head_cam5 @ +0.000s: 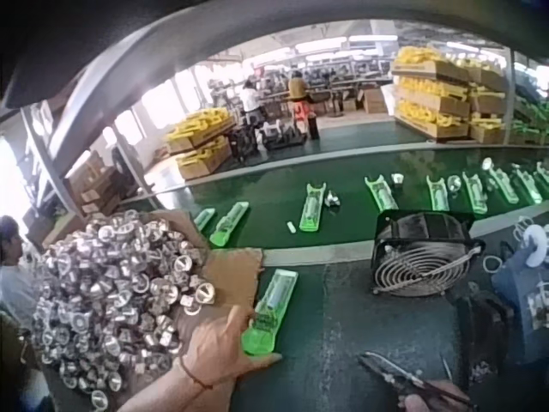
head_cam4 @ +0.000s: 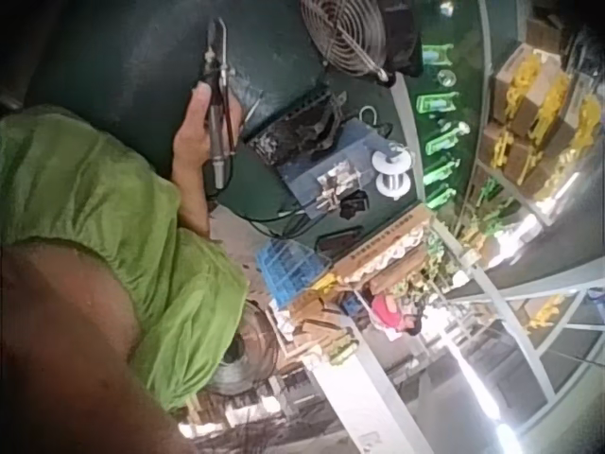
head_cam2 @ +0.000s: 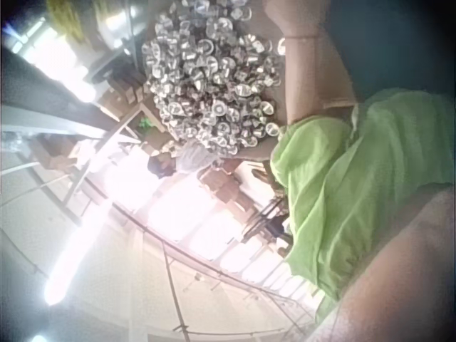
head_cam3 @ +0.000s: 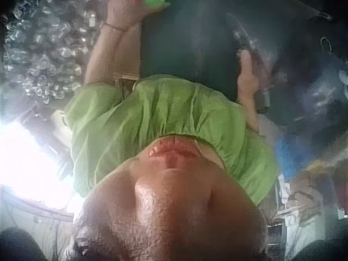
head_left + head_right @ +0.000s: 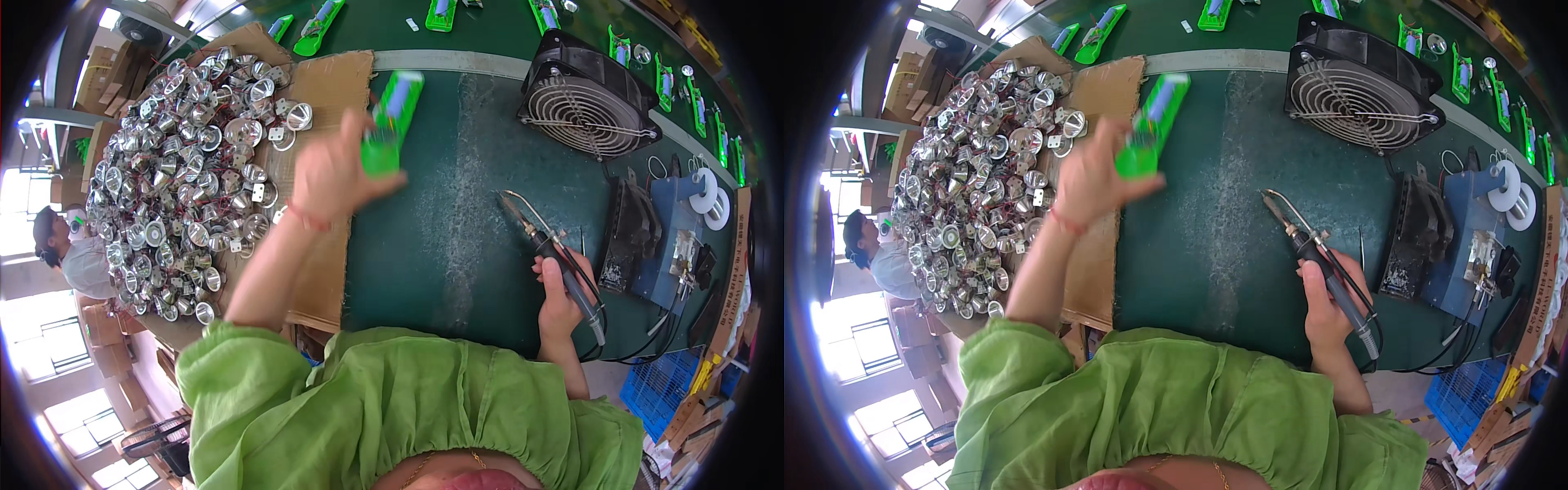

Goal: The person solders electrical components onto flashlight casings using a soldering iron and assembles the parts before placing the flashlights onto a conveyor belt.

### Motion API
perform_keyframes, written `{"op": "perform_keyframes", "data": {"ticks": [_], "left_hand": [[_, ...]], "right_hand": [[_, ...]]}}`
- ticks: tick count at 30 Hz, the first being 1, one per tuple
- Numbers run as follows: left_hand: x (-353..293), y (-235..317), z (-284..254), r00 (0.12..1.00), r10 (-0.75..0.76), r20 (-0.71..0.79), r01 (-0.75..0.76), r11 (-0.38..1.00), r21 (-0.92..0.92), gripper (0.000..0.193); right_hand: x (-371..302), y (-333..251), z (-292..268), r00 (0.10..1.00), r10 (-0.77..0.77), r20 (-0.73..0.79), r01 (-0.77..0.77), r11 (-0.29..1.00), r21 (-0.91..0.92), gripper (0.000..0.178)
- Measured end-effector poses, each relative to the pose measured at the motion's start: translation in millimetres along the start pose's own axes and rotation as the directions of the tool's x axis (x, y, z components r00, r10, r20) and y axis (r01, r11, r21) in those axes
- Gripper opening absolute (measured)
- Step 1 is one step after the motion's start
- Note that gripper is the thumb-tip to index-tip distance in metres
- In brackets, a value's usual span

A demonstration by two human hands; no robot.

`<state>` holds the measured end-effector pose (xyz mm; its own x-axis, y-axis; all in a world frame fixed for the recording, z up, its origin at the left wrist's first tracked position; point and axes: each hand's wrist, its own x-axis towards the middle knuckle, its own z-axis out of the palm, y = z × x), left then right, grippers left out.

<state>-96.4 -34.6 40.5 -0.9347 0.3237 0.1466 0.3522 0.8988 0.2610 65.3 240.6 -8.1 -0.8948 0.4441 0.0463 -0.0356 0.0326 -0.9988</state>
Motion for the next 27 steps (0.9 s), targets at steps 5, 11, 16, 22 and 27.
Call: {"op": "perform_keyframes", "data": {"ticks": [5, 11, 16, 22, 27], "left_hand": [[-32, 8, -29, 0.996, -0.057, 0.062, 0.066, 0.986, -0.154, 0.067], [112, -44, -16, 0.979, 0.03, -0.204, -0.046, 0.996, -0.077, 0.044], [233, -57, 59, 0.986, -0.167, 0.004, 0.166, 0.98, -0.108, 0.058], [265, -54, 79, 0.975, -0.185, 0.123, 0.195, 0.978, -0.068, 0.054], [257, -64, 58, 0.97, 0.047, 0.238, -0.037, 0.998, -0.046, 0.029]], "right_hand": [[-2, 1, 5, 1.0, -0.01, -0.004, 0.01, 0.999, 0.034, 0.022], [-2, 1, 9, 1.0, -0.013, 0.004, 0.013, 0.999, -0.031, 0.023], [-1, 1, 8, 0.999, 0.024, 0.022, -0.023, 0.999, -0.049, 0.024], [1, 0, 4, 0.992, 0.122, 0.038, -0.119, 0.991, -0.06, 0.023], [4, -2, 2, 0.99, 0.135, 0.033, -0.134, 0.991, -0.028, 0.024]]}}
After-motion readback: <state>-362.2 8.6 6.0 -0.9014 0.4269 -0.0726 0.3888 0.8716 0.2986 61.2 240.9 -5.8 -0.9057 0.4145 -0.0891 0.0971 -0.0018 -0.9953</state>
